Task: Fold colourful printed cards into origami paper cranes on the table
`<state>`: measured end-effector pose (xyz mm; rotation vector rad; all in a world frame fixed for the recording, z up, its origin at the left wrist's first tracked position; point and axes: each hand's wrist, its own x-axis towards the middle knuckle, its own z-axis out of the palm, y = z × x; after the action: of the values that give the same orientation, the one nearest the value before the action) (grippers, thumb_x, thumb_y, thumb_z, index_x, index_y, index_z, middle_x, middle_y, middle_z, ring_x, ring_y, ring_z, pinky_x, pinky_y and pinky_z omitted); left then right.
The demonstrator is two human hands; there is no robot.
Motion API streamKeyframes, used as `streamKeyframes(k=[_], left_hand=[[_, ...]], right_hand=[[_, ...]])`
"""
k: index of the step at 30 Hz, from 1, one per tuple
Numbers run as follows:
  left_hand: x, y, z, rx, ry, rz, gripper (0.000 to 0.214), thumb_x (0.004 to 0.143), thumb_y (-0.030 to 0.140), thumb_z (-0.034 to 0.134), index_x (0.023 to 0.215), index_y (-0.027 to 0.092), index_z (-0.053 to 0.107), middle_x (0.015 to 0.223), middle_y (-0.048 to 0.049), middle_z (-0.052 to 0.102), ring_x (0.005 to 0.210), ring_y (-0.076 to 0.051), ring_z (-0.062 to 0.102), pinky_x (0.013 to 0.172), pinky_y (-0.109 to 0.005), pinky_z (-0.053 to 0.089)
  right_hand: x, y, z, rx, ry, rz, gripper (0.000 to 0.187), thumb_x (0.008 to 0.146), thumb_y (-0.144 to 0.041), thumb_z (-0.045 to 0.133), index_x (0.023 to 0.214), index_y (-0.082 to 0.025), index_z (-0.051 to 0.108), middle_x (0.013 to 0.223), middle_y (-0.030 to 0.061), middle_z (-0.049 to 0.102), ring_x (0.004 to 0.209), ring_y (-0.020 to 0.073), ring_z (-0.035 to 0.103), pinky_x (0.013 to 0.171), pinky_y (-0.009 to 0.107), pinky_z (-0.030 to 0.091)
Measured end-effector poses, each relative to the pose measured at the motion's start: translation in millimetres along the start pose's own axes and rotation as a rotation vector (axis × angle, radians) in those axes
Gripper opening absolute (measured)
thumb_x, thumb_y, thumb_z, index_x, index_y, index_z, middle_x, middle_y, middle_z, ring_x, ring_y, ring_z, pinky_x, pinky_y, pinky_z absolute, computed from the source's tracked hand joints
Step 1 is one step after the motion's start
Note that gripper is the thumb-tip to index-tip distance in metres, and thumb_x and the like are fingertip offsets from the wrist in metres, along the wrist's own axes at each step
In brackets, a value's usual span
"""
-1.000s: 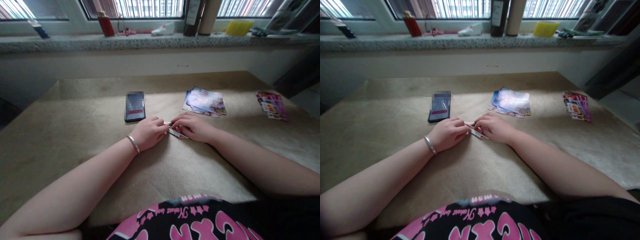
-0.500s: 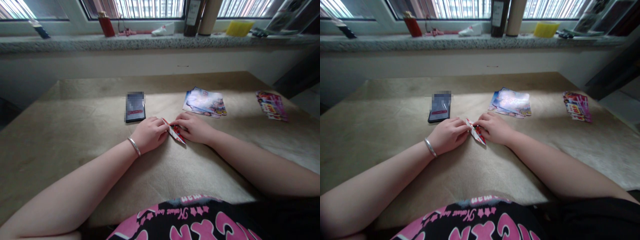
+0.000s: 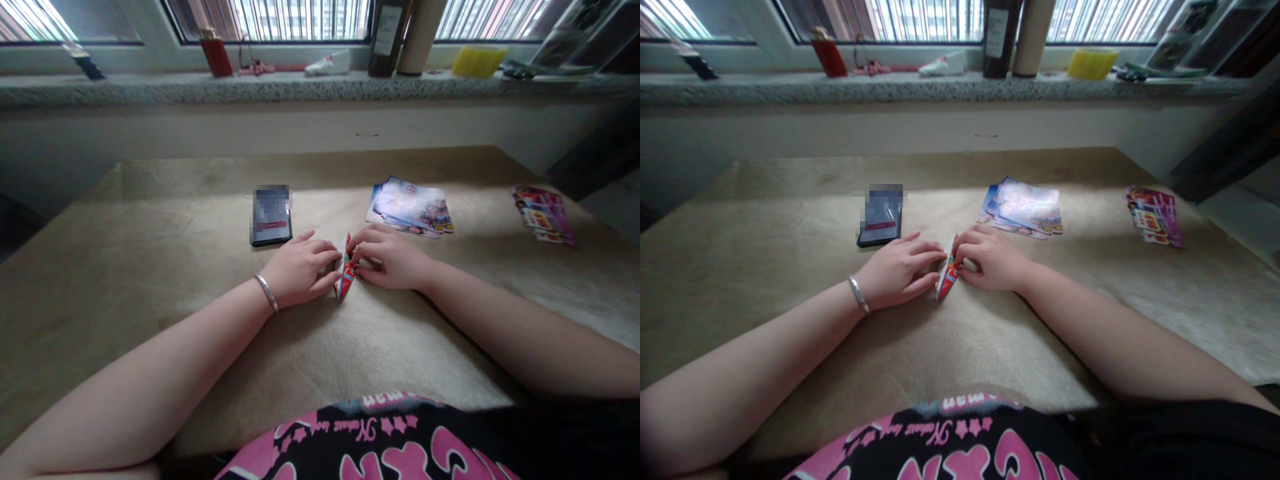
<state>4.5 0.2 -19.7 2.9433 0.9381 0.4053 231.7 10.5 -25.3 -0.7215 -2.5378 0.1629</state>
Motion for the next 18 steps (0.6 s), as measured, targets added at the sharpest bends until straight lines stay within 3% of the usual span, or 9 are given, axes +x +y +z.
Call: streamKeyframes(k=[5,9,18], left_hand=[[-0.7,6.6,-2.8,0.066,-0.004,0.004,0.048,0.08,0.055,0.054,0.106,0.015,0.061,0.108,-0.0098,0.063,0.102,-0.023,0.059,0.109,-0.047,0.028],[0.1,14.3,-5.5,0.118,-0.024,-0.011,0.061,0.074,0.064,0.056,0.107,0.014,0.06,0.108,-0.0117,0.063,0.104,-0.027,0.058,0.107,-0.05,0.029],[-0.2,23.0,-1.5,0.186,-0.004,-0.082,0.046,0.076,0.035,0.053,0.115,0.013,0.056,0.113,-0.012,0.062,0.103,-0.027,0.058,0.096,-0.044,0.04]], right_hand=[[-1.3,1.3,1.2,0.037,-0.038,0.039,0.008,0.077,-0.025,0.059,0.083,-0.02,0.058,0.114,0.0086,0.064,0.114,0.0243,0.053,0.097,0.043,0.042],[-2.7,3.3,2.8,0.051,-0.068,0.088,0.01,0.079,-0.027,0.058,0.086,-0.02,0.057,0.119,0.0079,0.063,0.12,0.024,0.05,0.101,0.044,0.04],[-1.8,3.4,2.8,0.013,-0.032,0.075,0.017,0.075,-0.022,0.059,0.092,-0.02,0.06,0.113,0.0093,0.065,0.118,0.0256,0.051,0.1,0.046,0.04]])
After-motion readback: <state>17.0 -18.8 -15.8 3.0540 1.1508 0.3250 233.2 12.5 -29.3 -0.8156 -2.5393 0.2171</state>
